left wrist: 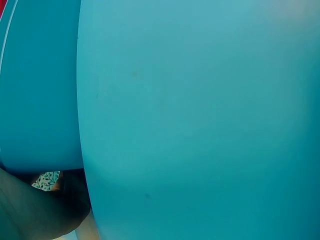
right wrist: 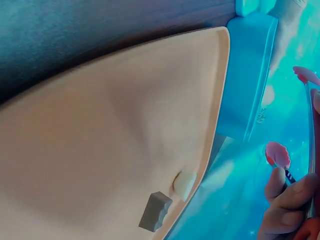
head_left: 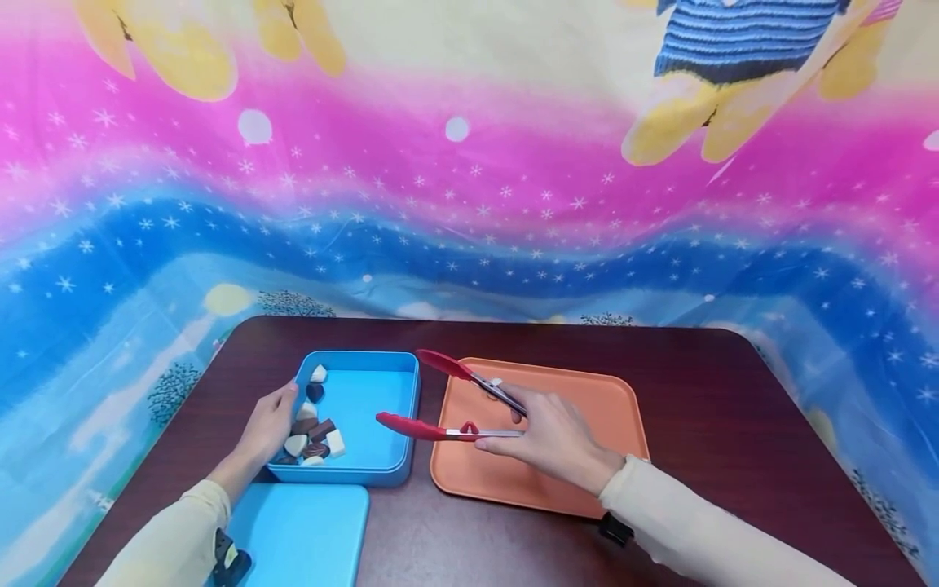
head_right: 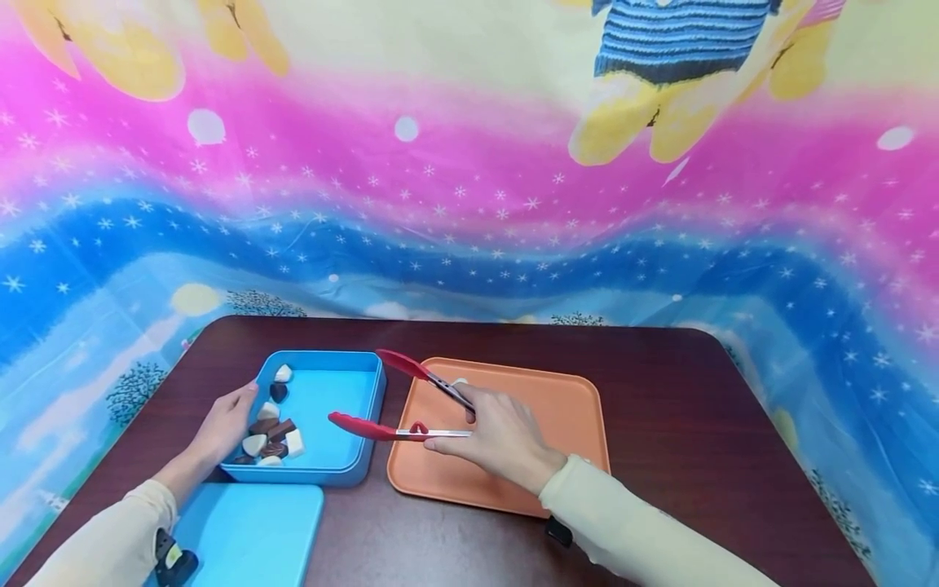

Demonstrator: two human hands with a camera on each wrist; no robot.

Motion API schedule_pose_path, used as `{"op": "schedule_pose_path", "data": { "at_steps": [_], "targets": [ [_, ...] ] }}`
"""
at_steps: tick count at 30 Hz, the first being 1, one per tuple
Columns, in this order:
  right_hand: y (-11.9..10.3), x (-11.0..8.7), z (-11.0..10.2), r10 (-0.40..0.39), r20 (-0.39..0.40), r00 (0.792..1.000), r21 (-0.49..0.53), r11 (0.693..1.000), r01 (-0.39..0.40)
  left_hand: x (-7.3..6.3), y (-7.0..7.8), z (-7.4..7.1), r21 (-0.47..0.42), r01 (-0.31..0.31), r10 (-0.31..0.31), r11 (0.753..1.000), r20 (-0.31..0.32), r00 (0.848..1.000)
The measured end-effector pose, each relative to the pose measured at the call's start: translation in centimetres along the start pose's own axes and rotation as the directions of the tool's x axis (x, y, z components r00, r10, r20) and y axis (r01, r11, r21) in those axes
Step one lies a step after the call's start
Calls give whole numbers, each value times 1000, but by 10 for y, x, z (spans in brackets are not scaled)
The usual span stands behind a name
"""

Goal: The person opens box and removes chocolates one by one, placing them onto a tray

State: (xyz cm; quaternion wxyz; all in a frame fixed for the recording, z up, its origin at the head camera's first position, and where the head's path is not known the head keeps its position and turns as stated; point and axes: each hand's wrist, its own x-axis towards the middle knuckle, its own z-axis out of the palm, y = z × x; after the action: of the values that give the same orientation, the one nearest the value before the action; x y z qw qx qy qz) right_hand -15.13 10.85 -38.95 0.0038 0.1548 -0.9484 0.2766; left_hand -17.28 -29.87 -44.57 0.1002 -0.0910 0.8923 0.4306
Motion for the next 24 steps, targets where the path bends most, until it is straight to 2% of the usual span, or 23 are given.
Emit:
{"op": "schedule_pose_path", "data": {
  "at_steps": [8,15,24],
  "targets": [
    [-9,9,6,-40,11,999,-8,999,41,0,-2,-1,0,-15,15,1000,-6,1000],
    [-17,16,10,-32,39,999,-5,999,32,3,-2,-1,11,-19,19,1000,-13,1000],
    [-26,27,16,-76,56,995,-50,996,79,5,-2,-1,13,-37,37,999,-14,999]
  ]
}}
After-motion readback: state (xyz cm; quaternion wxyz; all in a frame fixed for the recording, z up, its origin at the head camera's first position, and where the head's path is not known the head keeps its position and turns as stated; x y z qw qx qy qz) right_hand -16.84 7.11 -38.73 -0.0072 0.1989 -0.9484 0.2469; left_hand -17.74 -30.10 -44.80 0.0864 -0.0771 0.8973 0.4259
